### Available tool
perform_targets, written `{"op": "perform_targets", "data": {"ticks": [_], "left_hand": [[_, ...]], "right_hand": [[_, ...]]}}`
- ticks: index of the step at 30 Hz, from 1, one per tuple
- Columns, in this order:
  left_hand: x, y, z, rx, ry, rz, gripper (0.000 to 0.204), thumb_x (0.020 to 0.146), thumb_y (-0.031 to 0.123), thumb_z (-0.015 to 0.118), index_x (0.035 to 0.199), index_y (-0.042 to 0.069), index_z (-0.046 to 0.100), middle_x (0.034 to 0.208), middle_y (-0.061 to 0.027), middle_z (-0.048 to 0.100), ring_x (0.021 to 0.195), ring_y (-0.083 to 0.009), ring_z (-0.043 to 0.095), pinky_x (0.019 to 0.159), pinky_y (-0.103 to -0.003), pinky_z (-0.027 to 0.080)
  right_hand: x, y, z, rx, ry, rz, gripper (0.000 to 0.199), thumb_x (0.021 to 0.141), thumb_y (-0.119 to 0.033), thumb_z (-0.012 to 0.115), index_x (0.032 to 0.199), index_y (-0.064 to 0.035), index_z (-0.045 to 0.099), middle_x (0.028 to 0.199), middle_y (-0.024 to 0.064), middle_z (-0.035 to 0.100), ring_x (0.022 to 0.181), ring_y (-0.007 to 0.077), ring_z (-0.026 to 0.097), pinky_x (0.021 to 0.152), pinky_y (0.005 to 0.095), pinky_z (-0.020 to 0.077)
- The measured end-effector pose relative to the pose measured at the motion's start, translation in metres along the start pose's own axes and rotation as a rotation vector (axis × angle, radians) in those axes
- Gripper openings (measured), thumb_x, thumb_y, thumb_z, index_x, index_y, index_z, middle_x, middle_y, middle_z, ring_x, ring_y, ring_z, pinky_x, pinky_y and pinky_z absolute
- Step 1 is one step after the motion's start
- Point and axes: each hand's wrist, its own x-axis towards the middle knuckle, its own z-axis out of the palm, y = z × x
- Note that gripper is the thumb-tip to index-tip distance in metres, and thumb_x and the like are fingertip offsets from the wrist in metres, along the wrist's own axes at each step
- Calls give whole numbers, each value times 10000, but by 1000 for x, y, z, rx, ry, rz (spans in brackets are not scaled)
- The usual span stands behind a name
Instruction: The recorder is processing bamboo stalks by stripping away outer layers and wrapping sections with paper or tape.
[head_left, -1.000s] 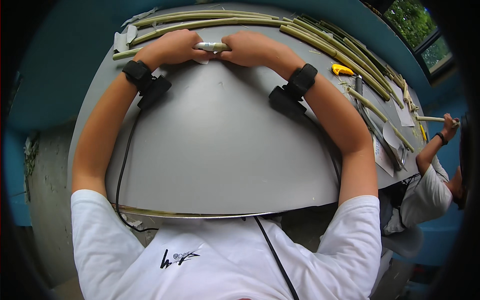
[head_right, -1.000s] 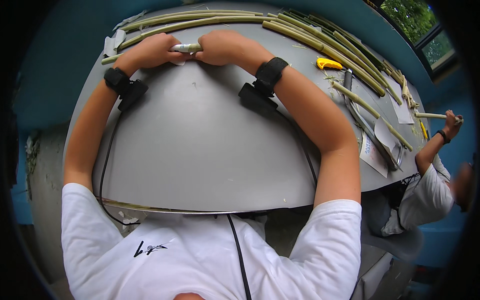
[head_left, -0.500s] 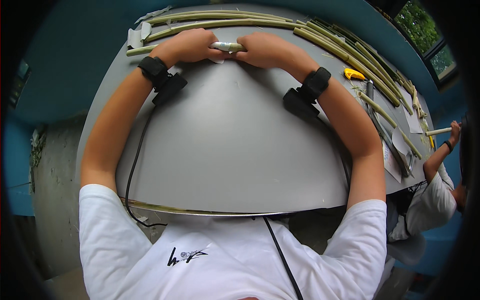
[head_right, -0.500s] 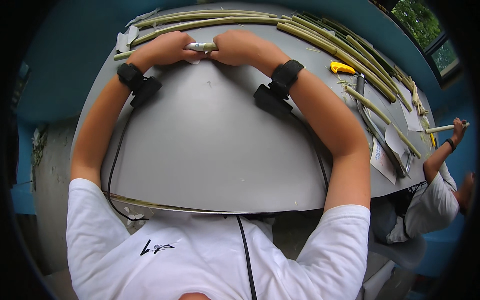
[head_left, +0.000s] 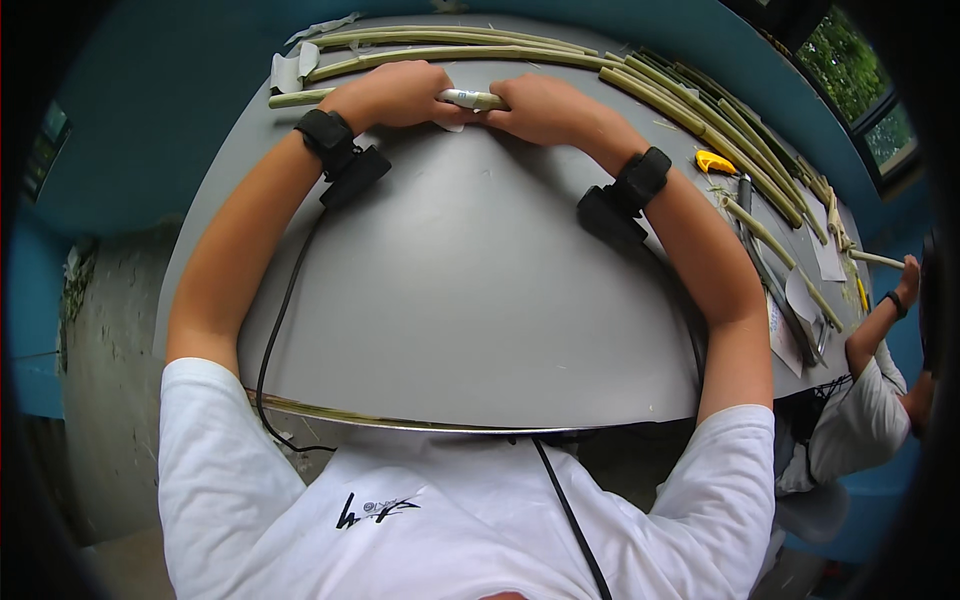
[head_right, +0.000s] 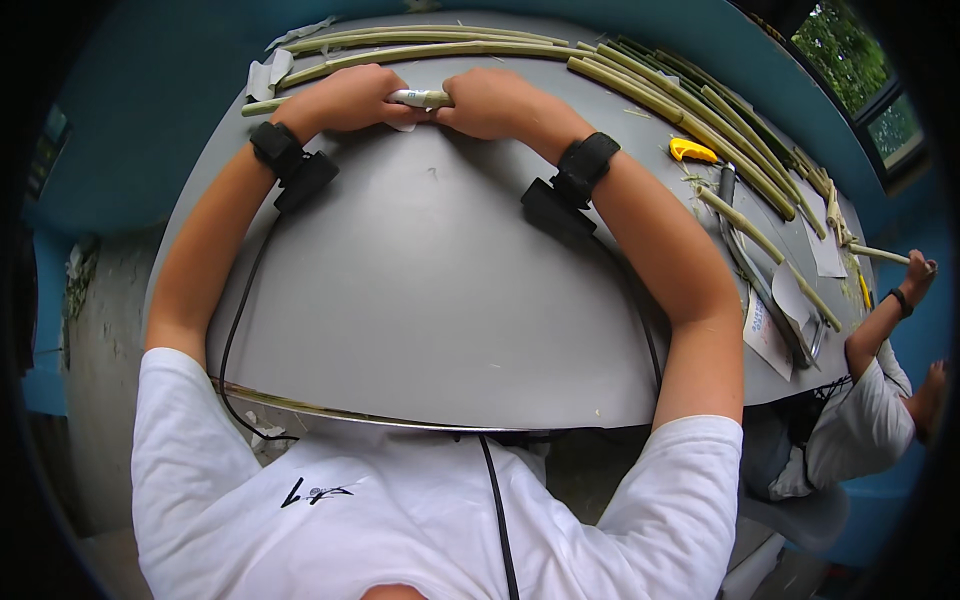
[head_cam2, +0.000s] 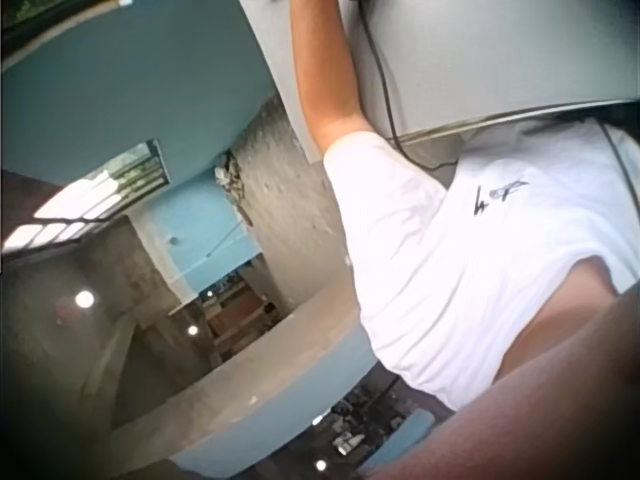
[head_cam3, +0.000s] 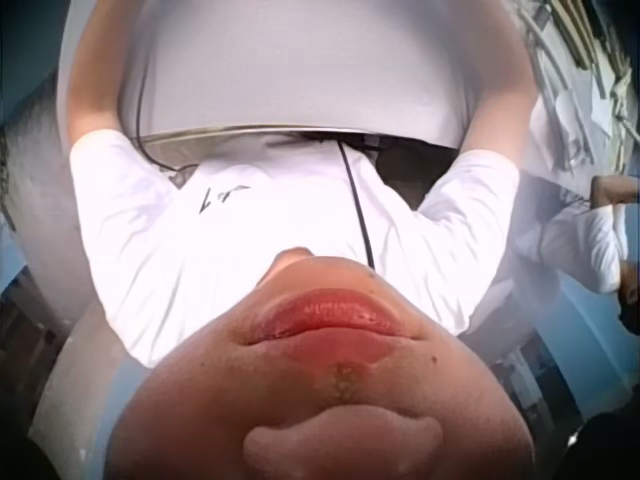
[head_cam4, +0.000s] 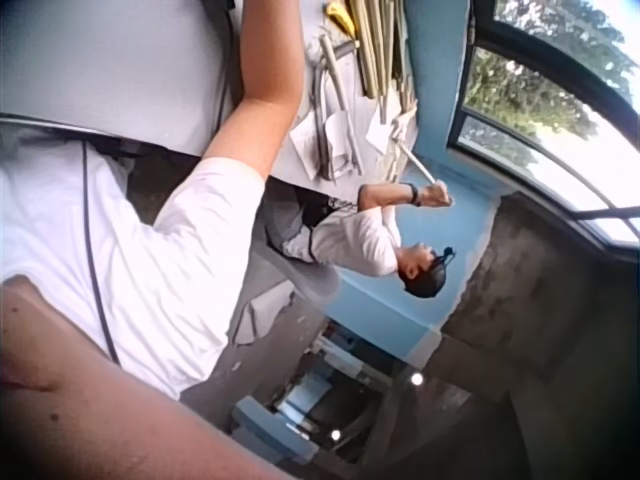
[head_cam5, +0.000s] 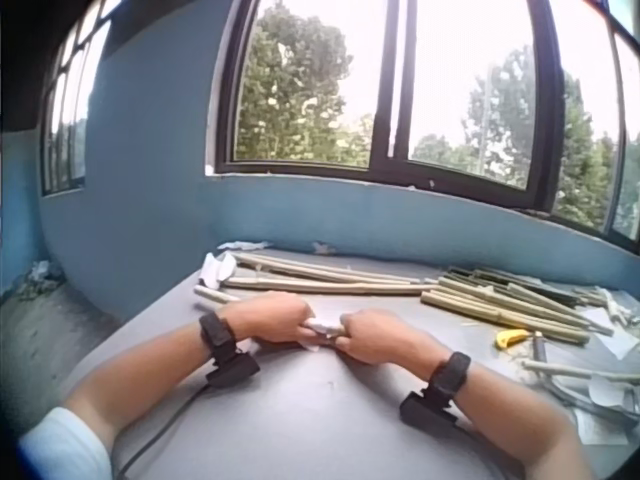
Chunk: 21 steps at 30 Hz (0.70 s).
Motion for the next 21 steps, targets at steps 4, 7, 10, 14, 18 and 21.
{"op": "perform_targets", "data": {"ticks": [4,7,10,14,18,21], "left_hand": [[4,-2,2,-6,4,-24,364,935,437,720,1035,95,793,833,-157,727,749,-345,650,740,-445,514],[3,-2,2,7,12,1,373,937,450,717,1035,98,795,833,-157,730,747,-348,652,742,-444,518],[2,-1,0,11,10,-4,366,938,448,716,1037,105,797,843,-155,734,754,-348,656,744,-443,519],[2,-1,0,-3,-11,-24,342,935,433,720,1046,120,801,858,-149,739,768,-343,660,749,-442,519],[2,0,0,4,-7,-20,337,936,424,718,1043,116,802,858,-149,738,768,-340,660,747,-440,517],[3,-3,2,7,-3,5,344,935,428,719,1039,111,802,846,-153,733,762,-341,657,742,-439,515]], "right_hand": [[-2,-1,-3,-8,15,2,390,966,-389,599,1052,-41,752,928,187,758,891,384,723,809,497,557],[-3,-2,-4,-5,10,5,391,967,-390,599,1056,-41,752,942,192,758,899,388,723,814,499,556],[-3,-3,-3,-6,3,9,394,969,-394,601,1060,-41,751,956,197,758,909,392,721,823,501,555],[-3,-2,-4,-16,-21,9,375,990,-385,587,1123,-54,702,951,192,742,913,394,698,818,502,528],[-4,-3,-6,-14,-27,12,379,991,-392,588,1120,-55,703,946,192,742,913,396,698,820,504,528],[-3,-4,-6,-13,-28,15,380,992,-391,586,1115,-51,704,934,192,742,911,399,698,822,508,526]]}}
